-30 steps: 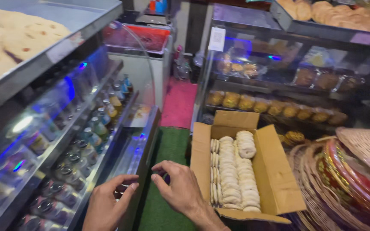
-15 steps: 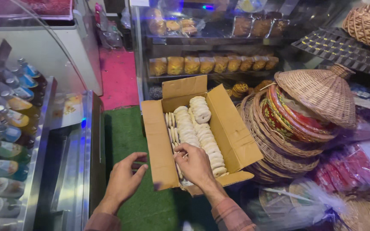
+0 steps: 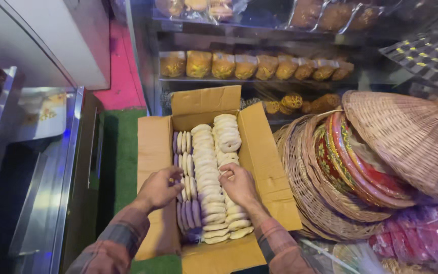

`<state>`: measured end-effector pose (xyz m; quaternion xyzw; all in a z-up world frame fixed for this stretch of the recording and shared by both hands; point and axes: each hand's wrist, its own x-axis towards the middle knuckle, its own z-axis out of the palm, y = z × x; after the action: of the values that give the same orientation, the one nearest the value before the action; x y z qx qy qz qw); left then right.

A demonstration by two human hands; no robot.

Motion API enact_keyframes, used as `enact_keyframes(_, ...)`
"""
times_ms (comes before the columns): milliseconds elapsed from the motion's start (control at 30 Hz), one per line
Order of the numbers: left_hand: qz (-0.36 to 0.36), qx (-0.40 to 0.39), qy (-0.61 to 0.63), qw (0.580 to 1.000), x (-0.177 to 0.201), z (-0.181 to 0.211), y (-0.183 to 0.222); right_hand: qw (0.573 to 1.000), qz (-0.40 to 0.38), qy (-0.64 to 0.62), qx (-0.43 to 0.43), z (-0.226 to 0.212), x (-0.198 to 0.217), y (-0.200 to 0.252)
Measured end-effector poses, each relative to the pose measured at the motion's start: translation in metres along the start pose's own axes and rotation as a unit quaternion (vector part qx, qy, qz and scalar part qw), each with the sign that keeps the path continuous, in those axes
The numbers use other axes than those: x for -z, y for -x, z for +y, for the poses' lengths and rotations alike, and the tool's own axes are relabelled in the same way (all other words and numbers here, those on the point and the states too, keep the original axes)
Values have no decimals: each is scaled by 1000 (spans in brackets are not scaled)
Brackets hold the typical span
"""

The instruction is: The person sorts round pieces of bread, moving them from a large cardboard box onto a metal tray.

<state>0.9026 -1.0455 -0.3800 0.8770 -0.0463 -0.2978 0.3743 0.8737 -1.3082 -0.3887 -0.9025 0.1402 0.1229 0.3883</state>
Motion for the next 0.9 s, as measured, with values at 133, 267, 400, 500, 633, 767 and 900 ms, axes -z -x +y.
enact_keyframes(133,-10,43,-18,999,-29,11,-95,998,-51,11,-27,22,25,-73)
enact_keyframes(267,-13,93,38,995,-71,10,-187,992,-78,93,-14,47,29,-140)
enact_keyframes(400,11,160,155,975,-139,-22,-276,982,-64,160,73,62,27,-189)
enact_keyframes(500,91,206,441,869,-164,3,-297,974,-50,189,114,82,19,-224)
enact_keyframes(633,122,233,516,815,-194,13,-324,950,-23,237,201,103,8,-257)
enact_keyframes(767,139,227,526,808,-210,12,-339,944,-41,245,216,122,-10,-273)
enact_keyframes(900,145,176,473,851,-229,-1,-376,938,-55,257,224,125,-8,-286)
